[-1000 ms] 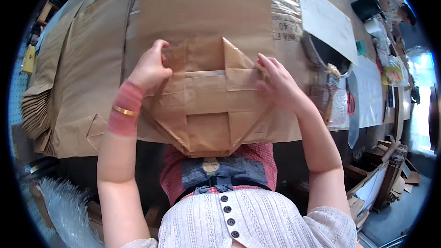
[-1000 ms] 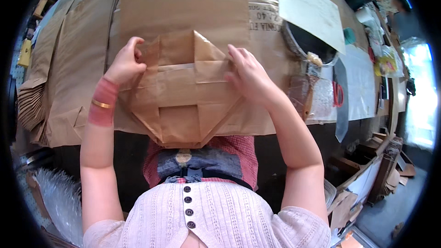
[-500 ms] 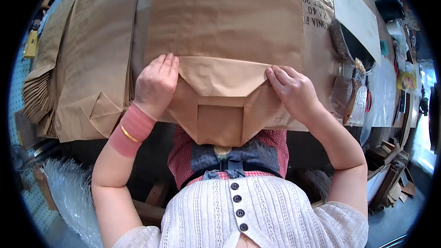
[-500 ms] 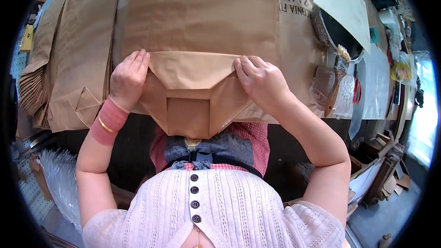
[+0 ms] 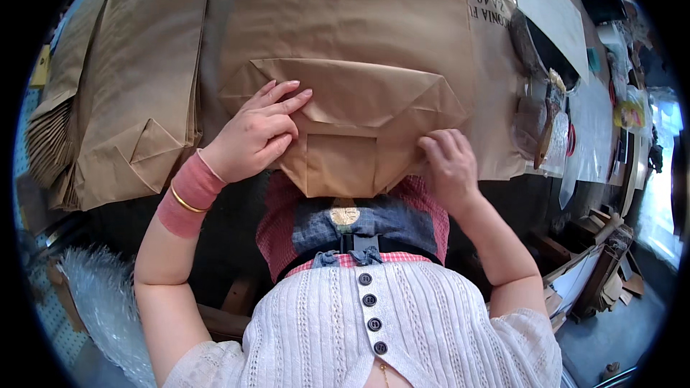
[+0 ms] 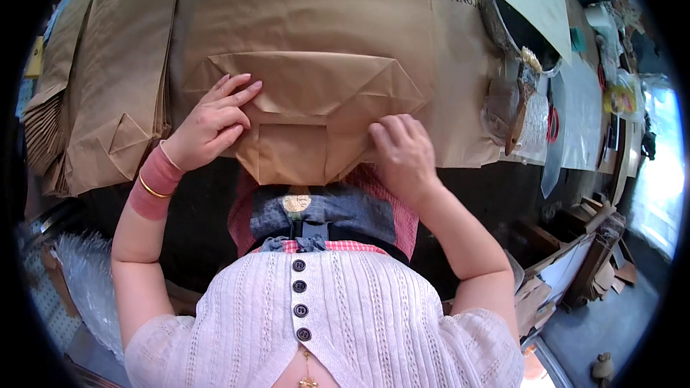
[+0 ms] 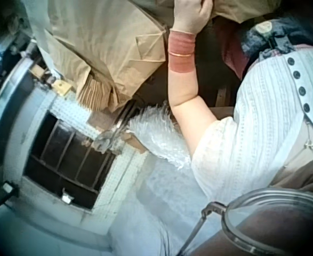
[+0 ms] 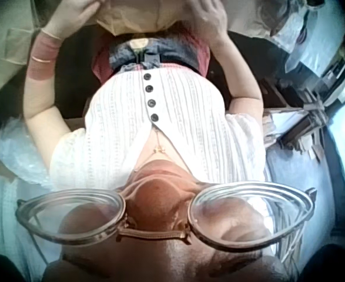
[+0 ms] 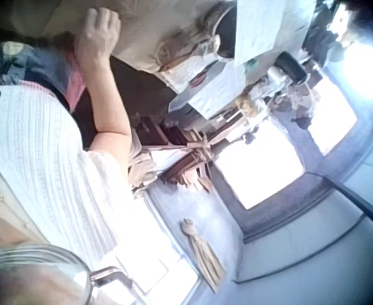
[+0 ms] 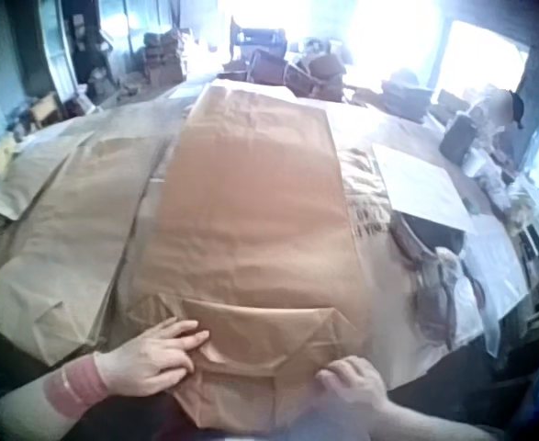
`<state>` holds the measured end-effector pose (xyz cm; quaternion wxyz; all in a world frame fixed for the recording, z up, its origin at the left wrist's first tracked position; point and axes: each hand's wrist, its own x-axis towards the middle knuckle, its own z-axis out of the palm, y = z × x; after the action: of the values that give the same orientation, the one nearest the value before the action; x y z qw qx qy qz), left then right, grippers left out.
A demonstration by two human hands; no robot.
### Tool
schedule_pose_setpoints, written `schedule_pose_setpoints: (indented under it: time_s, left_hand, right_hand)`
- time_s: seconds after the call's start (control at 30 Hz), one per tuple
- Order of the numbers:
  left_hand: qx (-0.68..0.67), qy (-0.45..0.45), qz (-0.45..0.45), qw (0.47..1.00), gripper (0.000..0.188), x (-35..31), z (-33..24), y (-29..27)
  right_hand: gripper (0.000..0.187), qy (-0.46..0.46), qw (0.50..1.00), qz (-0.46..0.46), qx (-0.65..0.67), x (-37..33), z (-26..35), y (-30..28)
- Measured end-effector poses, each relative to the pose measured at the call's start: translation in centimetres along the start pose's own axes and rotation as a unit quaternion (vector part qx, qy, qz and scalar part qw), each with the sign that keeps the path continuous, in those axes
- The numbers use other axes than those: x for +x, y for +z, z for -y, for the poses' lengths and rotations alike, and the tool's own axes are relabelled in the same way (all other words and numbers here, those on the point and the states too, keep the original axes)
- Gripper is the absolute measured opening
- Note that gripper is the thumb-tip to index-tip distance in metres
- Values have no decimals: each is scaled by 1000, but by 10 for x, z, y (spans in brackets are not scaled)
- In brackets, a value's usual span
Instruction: The person folds the top flaps of brown paper bags and uses a brush to apply adhesive from a container to seal them. They repeat this process for multiple bags, stacking the finished ones to the side.
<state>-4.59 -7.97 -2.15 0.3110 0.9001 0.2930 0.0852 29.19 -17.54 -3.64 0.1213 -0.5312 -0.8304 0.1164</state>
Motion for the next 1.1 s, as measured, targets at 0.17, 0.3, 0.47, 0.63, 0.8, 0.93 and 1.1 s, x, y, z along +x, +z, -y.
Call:
schedule_pose_setpoints:
  time_s: [0.17,0.3,0.47,0.63,0.8,0.93,1.1]
  left_hand:
    - [12,-10,39,999,41,-2,-17,-6]
    - [43,-24,-26,998,31,-20,-17,-5]
    - [11,-33,-152,988,15,-1,-8,-2]
    - [-136,-176,-214,951,12,34,8,-3]
    - [-21,-179,-294,939,22,38,21,25]
    - [176,-193,-310,914,30,52,15,31]
    - [240,-355,-237,871,38,79,5,19]
  right_hand:
    - [38,-54,994,-84,47,10,27,11]
    - [17,13,980,-165,110,6,6,16]
    - [11,87,963,-120,225,39,-2,-6]
    - [12,123,932,-114,322,75,-14,1]
    - [17,161,950,-124,236,87,-13,22]
    - [23,148,968,-134,150,89,-9,25]
    - [39,224,968,-112,-27,123,-3,23]
